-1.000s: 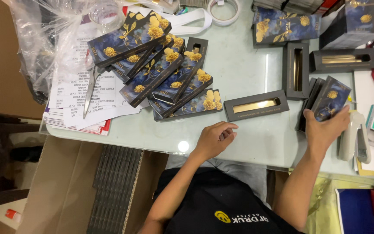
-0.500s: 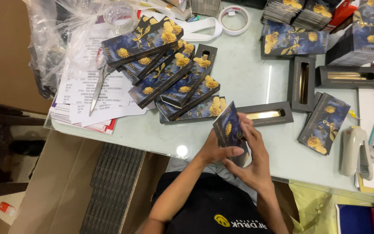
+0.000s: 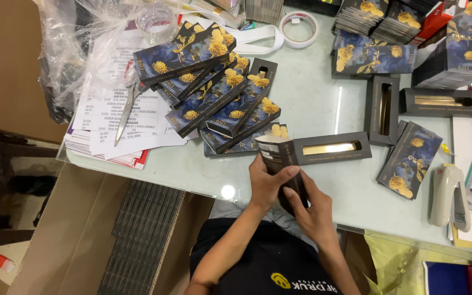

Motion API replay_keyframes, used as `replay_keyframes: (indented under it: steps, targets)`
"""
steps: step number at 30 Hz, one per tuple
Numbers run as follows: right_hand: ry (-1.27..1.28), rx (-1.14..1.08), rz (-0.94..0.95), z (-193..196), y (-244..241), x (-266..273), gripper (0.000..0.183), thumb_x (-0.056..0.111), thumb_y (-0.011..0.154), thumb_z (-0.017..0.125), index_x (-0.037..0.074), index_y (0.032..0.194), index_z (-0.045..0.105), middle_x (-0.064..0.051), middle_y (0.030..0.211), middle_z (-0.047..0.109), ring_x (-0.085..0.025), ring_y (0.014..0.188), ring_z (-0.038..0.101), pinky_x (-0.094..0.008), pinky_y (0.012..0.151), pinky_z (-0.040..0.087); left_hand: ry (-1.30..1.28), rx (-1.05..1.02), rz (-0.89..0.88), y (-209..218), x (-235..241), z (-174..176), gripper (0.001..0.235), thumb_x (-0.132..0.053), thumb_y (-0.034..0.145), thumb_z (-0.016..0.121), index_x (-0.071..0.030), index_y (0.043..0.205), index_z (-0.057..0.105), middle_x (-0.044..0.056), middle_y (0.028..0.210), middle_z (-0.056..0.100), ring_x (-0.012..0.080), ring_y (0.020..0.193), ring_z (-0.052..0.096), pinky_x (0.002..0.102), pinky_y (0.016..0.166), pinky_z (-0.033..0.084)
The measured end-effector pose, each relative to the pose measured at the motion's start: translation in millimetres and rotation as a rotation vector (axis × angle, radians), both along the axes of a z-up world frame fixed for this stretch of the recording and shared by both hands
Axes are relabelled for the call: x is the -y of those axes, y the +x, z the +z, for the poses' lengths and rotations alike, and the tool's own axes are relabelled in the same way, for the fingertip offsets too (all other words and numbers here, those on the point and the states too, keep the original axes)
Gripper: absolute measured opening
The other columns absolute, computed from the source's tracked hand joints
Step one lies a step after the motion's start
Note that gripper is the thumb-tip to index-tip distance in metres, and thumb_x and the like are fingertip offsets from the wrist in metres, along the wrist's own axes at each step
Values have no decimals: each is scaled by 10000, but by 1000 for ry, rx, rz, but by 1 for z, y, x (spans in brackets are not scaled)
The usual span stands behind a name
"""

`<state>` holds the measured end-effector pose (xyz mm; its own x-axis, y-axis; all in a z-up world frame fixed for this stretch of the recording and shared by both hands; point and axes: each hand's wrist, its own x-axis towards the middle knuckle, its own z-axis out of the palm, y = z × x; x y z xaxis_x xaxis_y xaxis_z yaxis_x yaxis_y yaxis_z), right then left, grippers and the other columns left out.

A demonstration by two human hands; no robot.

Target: The person packs small rectangular boxes with floral designs into larger black boxes. They repeatedly pick up a small box, slide it into a larger box, and place the assembled unit on the table.

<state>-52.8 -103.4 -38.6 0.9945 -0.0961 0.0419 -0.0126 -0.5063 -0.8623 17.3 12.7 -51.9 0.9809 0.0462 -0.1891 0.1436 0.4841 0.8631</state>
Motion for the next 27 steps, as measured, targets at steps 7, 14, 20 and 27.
replay_keyframes:
  steps: [7,14,20,27]
  targets:
    - [-46,87,-149,-25,-10,-21,334,294,978,657,154,1282,671,5,858,749,-76,711,634,-295,655,504,81,9,113,19,-13,-14,342,-356,772,835,-65,914,724,61,866,747,160,755,683,268,640,581]
    - [78,210,-31,-24,-18,-32,223,143,924,706,99,1128,785,2,863,820,-35,597,667,-213,556,530,-74,-45,430,42,-40,-3,436,-534,850,712,-169,724,508,-77,648,460,56,608,400,238,548,350]
    - [572,9,277,3,1,-9,808,643,907,609,42,1439,507,-186,1453,595,-334,1319,631,-472,1120,520,-520,231,191,45,-40,9,468,-537,1046,403,-100,940,530,7,536,447,115,405,439,215,424,349]
    - [413,137,60,-1,11,-16,910,168,739,912,12,1529,489,-175,1213,609,-227,1036,604,-395,859,551,-143,297,-16,-1,3,4,763,-545,982,542,-60,1545,370,120,1416,563,197,1298,543,404,1151,440]
